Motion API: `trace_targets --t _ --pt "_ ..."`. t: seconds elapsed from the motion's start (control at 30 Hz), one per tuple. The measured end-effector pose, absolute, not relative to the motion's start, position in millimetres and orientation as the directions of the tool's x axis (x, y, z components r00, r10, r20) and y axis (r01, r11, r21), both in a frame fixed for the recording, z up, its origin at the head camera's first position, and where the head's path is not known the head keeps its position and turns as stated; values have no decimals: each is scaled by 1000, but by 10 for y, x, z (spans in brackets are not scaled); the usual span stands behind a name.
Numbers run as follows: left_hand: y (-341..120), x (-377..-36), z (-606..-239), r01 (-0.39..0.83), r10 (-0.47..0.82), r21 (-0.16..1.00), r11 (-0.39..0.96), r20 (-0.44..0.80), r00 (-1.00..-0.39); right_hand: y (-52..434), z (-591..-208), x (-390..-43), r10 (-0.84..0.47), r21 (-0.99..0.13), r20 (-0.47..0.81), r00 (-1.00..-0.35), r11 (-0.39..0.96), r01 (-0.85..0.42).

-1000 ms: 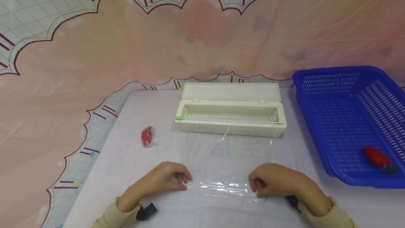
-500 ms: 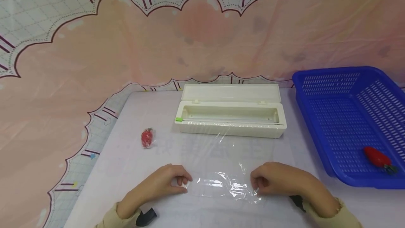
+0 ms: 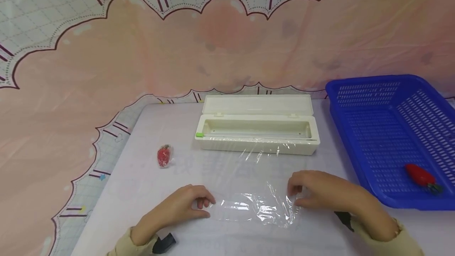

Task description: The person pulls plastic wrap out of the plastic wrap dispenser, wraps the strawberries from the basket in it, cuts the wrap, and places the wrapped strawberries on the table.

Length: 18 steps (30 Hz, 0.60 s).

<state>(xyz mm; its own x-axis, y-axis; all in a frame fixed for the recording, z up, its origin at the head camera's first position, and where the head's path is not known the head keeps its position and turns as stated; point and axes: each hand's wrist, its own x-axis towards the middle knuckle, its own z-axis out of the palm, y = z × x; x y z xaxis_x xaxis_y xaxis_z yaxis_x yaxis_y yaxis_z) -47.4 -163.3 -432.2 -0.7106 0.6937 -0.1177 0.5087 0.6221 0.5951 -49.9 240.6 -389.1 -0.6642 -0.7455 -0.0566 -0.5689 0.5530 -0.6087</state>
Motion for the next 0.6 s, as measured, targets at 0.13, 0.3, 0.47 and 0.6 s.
trace_targets --t 0.13,0.3,0.47,0.6 --pt "-1635 -477 -4326 493 691 612 619 -125 -712 2470 -3812 -519 -725 -559 -20 -689 579 -593" --pt "-1642 -476 -4340 477 684 625 618 -128 -718 2557 -3713 -551 -688 -533 -41 -725 629 -566" --pt "-1643 -471 -4340 466 682 636 615 -132 -719 2665 -3627 -571 -651 -468 -39 -758 682 -562" --pt "-1642 -468 -4341 466 684 642 608 -126 -718 2732 -3563 -604 -592 -424 -103 -800 753 -503"
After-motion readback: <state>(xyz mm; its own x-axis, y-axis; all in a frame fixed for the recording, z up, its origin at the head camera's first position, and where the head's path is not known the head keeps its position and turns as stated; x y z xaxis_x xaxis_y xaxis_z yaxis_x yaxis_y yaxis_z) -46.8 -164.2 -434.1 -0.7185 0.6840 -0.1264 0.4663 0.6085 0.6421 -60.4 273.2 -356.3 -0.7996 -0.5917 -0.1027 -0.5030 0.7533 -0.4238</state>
